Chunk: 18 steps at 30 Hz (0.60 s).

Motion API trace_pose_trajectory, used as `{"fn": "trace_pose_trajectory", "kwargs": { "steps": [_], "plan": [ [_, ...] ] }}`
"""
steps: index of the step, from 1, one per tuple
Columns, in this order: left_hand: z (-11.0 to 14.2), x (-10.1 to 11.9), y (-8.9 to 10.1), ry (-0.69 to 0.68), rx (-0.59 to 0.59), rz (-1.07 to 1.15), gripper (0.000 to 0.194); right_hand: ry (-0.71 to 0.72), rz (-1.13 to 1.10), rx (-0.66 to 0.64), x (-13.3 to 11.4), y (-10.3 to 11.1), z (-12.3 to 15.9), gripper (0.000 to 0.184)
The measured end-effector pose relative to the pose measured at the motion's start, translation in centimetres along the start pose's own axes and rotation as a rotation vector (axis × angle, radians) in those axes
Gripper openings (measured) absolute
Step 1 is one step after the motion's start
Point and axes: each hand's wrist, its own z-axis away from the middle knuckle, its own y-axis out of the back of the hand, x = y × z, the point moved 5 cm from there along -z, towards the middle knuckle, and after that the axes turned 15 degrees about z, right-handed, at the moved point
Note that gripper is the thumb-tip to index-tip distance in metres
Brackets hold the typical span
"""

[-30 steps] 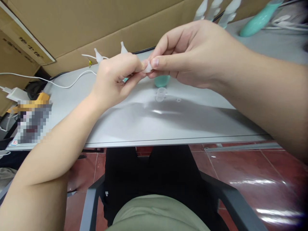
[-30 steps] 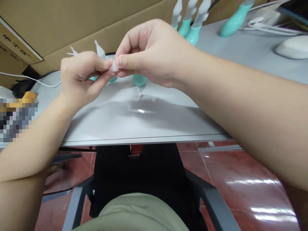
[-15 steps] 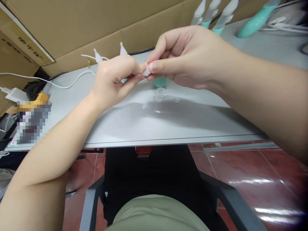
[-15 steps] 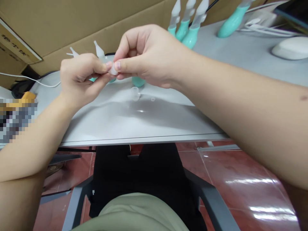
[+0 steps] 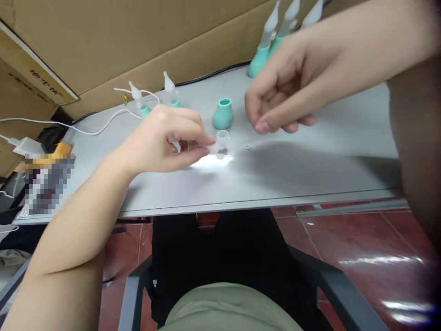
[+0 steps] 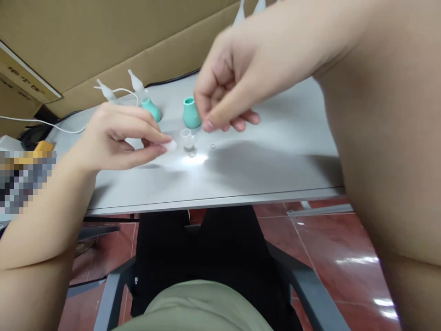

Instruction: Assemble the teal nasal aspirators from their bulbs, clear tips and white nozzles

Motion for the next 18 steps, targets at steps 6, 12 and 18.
{"fn": "trace_pose_trajectory", "kwargs": {
  "steps": [6, 12, 18],
  "plan": [
    [0.1, -1.8, -2.0, 0.217, -0.211, 0.023, 0.015, 0.150, 0.304, -0.235, 2.4, -3.3, -2.8, 0.022],
    [0.2, -2.3, -2.2, 0.233, -0.142, 0.079, 0.012, 0.322, 0.193, -0.221, 2.6, -4.7, -4.1, 0.026],
    [0.6, -3.8, -1.8, 0.126, 0.011, 0.069, 0.028, 0.398, 0.174, -0.242, 2.7, -4.7, -4.4, 0.026]
  ]
}}
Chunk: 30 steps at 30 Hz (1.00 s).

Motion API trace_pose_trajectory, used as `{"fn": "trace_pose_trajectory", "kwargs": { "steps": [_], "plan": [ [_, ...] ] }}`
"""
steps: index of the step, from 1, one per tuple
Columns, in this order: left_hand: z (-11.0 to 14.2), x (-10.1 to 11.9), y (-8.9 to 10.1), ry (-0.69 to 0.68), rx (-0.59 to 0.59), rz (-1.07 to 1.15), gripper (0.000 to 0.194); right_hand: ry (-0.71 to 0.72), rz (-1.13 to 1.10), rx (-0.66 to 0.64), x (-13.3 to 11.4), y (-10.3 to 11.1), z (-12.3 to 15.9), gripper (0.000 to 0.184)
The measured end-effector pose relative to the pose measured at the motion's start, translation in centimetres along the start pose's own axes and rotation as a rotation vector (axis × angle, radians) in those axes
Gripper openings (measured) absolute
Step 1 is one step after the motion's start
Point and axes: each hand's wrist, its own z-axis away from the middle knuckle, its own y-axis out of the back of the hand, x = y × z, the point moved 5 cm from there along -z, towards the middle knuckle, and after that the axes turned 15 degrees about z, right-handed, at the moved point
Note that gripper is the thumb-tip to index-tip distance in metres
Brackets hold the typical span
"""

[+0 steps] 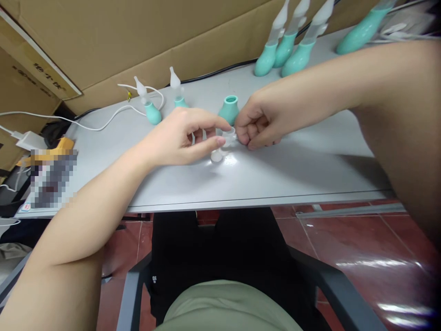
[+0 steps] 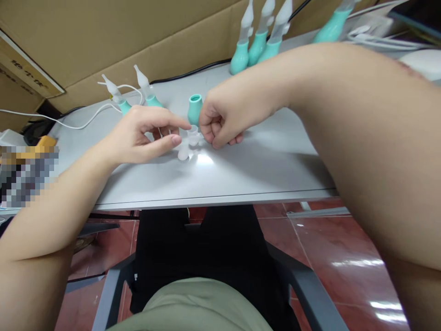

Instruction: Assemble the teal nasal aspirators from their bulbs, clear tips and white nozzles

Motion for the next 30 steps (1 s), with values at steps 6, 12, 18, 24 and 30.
{"fn": "trace_pose_trajectory", "kwargs": {
  "steps": [6, 12, 18, 24, 30],
  "plan": [
    [0.1, -1.1, -0.1, -0.047, 0.012, -0.133, 0.036, -0.101, -0.146, 0.048, 0.4, 0.4, 0.4, 0.031],
    [0.0, -1.5, -0.3, -0.003, -0.028, -0.138, 0.023, -0.076, -0.038, -0.026, 0.2, 0.1, 0.3, 0.019],
    [0.0, -1.6, 0.2, 0.025, 0.020, -0.129, 0.013, -0.138, 0.077, 0.029, 0.0, 0.5, 0.5, 0.020],
    [0.2, -1.8, 0.9, 0.039, 0.127, -0.048, 0.012, -0.105, 0.093, 0.244, -2.8, 2.0, 0.9, 0.021],
    [0.0, -3.1, 1.3, 0.049, 0.277, -0.166, 0.018, 0.164, -0.325, 0.655, -5.6, 2.7, 2.1, 0.036]
  ]
}}
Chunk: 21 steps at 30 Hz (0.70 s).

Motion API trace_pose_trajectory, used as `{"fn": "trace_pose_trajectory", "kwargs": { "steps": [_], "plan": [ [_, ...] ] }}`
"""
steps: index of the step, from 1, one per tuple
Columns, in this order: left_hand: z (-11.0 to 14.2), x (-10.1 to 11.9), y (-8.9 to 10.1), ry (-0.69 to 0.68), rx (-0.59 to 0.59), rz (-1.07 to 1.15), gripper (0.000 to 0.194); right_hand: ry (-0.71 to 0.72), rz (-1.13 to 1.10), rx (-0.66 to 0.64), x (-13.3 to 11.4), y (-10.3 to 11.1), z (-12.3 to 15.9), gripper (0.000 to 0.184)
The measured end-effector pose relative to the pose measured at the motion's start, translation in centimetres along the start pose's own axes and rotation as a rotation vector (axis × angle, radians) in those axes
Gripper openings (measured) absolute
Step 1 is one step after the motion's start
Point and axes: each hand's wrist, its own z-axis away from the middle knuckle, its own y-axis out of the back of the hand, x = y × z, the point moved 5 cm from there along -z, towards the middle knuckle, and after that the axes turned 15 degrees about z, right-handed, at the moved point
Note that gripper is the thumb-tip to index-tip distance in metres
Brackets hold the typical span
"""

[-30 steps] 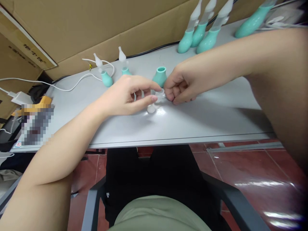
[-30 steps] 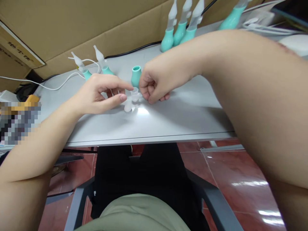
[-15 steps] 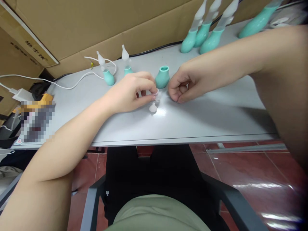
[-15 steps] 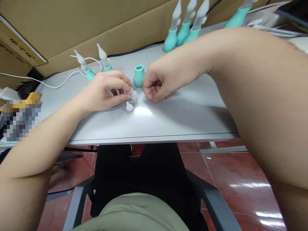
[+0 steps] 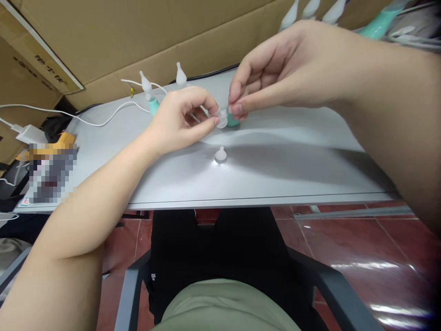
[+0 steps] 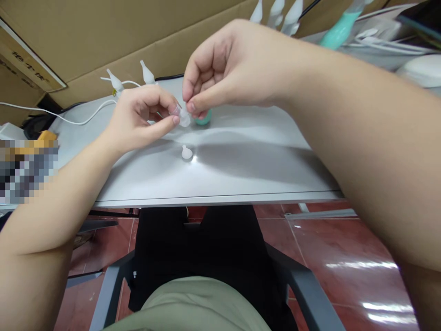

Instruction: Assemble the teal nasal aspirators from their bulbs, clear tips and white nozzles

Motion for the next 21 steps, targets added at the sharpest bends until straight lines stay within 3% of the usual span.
{"fn": "trace_pose_trajectory", "kwargs": {
  "steps": [4, 8, 13, 21],
  "plan": [
    [-0.1, -0.5, 0.0, 0.028, 0.023, -0.052, 0.025, 0.034, 0.005, 0.057, -0.2, -0.3, 0.1, 0.039],
    [0.1, -0.7, 0.1, -0.055, 0.034, 0.035, 0.035, 0.009, 0.027, 0.053, -0.3, -0.2, 0.2, 0.041],
    [-0.2, -2.5, 0.1, -0.065, -0.004, 0.181, 0.054, -0.069, 0.112, 0.029, -0.6, -0.2, 0.4, 0.026],
    [-0.1, -2.1, 0.0, -0.055, 0.042, 0.216, 0.041, -0.042, 0.053, 0.030, -0.7, -0.2, 0.6, 0.024]
  ]
}}
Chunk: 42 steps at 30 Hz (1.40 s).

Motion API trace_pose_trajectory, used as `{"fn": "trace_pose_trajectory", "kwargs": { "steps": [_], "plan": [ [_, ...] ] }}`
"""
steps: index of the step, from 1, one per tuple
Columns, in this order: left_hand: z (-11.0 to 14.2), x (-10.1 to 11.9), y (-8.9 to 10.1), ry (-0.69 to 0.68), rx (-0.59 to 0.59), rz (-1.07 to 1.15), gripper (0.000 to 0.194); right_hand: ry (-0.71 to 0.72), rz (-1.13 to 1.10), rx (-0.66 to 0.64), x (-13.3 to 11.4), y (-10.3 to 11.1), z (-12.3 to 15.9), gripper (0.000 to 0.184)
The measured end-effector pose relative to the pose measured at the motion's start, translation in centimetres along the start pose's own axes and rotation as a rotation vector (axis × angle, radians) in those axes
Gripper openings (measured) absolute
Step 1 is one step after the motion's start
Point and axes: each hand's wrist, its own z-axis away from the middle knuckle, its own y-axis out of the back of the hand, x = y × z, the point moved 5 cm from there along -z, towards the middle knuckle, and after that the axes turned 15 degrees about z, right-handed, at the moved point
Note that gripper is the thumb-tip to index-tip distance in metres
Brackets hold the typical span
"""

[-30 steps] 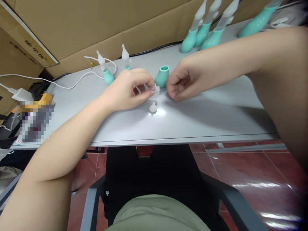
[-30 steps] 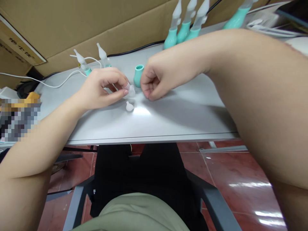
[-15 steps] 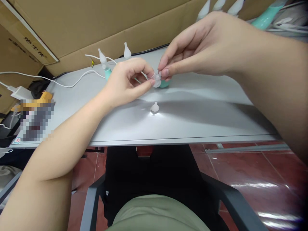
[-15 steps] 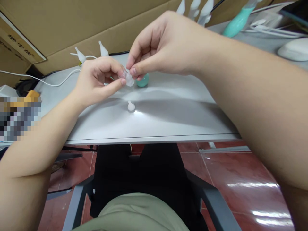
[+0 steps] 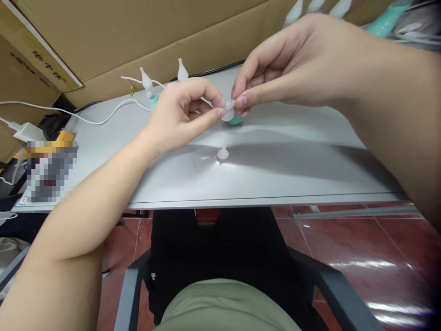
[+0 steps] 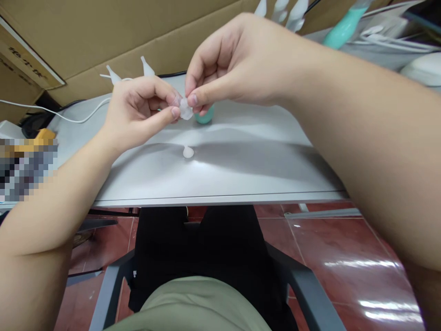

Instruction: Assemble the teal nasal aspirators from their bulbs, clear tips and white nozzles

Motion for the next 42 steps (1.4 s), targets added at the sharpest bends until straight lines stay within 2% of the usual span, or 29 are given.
{"fn": "trace_pose_trajectory", "kwargs": {
  "steps": [7, 15, 21, 25, 30, 35, 40, 42],
  "plan": [
    [-0.2, -0.3, 0.2, -0.005, -0.024, -0.001, 0.039, 0.024, -0.006, -0.028, 0.3, 0.0, 0.0, 0.020],
    [-0.2, -0.7, 0.1, -0.017, -0.034, -0.042, 0.044, -0.001, -0.002, -0.065, 0.2, -0.1, -0.4, 0.026],
    [-0.1, 0.0, 0.0, -0.071, -0.029, -0.078, 0.030, -0.032, -0.033, -0.038, -0.4, -0.3, -0.4, 0.039],
    [-0.3, -0.4, -0.1, -0.087, -0.036, -0.117, 0.024, -0.044, 0.006, -0.039, -0.2, 0.0, -0.5, 0.034],
    [-0.3, -0.4, 0.3, -0.134, -0.030, -0.168, 0.032, -0.075, 0.083, -0.029, 0.1, 0.2, -0.5, 0.025],
    [-0.4, 0.1, 0.1, -0.132, -0.066, -0.205, 0.051, -0.074, 0.135, -0.030, 0.1, 0.0, -0.5, 0.027],
    [-1.1, -0.6, -0.7, -0.270, -0.026, -0.031, 0.063, -0.052, 0.140, 0.032, 0.0, 0.2, 0.0, 0.024],
    [-1.2, -1.0, -0.9, -0.214, -0.005, -0.001, 0.063, -0.037, 0.172, 0.076, 0.2, 0.4, 0.3, 0.021]
  ]
}}
